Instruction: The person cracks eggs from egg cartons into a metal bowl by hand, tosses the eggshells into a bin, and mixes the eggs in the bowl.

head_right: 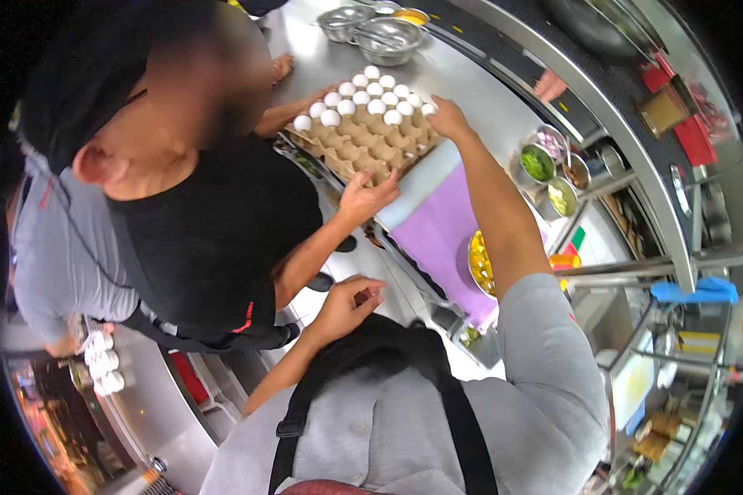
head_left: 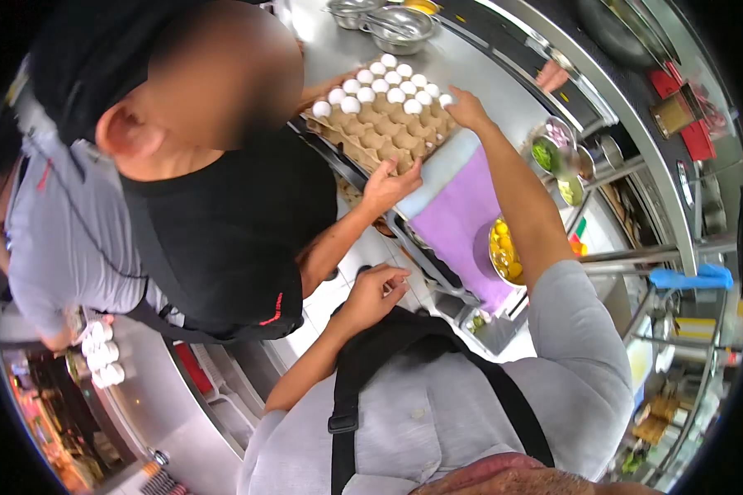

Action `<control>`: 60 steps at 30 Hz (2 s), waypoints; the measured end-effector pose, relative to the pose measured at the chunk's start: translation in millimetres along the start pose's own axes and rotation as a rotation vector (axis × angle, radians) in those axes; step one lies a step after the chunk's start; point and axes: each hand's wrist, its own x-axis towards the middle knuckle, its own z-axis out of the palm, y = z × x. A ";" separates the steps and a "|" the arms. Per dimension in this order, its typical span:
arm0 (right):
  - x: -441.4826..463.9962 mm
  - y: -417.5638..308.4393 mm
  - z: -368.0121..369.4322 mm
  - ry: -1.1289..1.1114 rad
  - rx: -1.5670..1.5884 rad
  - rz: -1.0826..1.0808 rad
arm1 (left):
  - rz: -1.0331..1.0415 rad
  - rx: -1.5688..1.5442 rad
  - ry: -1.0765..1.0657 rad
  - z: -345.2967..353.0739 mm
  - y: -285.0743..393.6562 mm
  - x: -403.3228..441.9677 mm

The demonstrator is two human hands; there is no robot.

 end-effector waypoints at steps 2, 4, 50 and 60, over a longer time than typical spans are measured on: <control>8.8 2.6 15.0 -0.079 0.048 0.059 | -0.061 0.018 0.093 6.8 -8.9 -20.1; -4.5 -22.5 -5.4 -0.036 0.037 0.081 | -0.165 0.047 0.180 16.1 -10.7 -41.8; -416.1 8.9 -124.9 0.340 0.483 -0.005 | -0.237 -0.354 -0.173 184.0 68.3 166.7; -413.6 11.2 -128.9 0.297 0.271 -0.091 | -0.121 -0.172 -0.059 183.1 59.5 166.5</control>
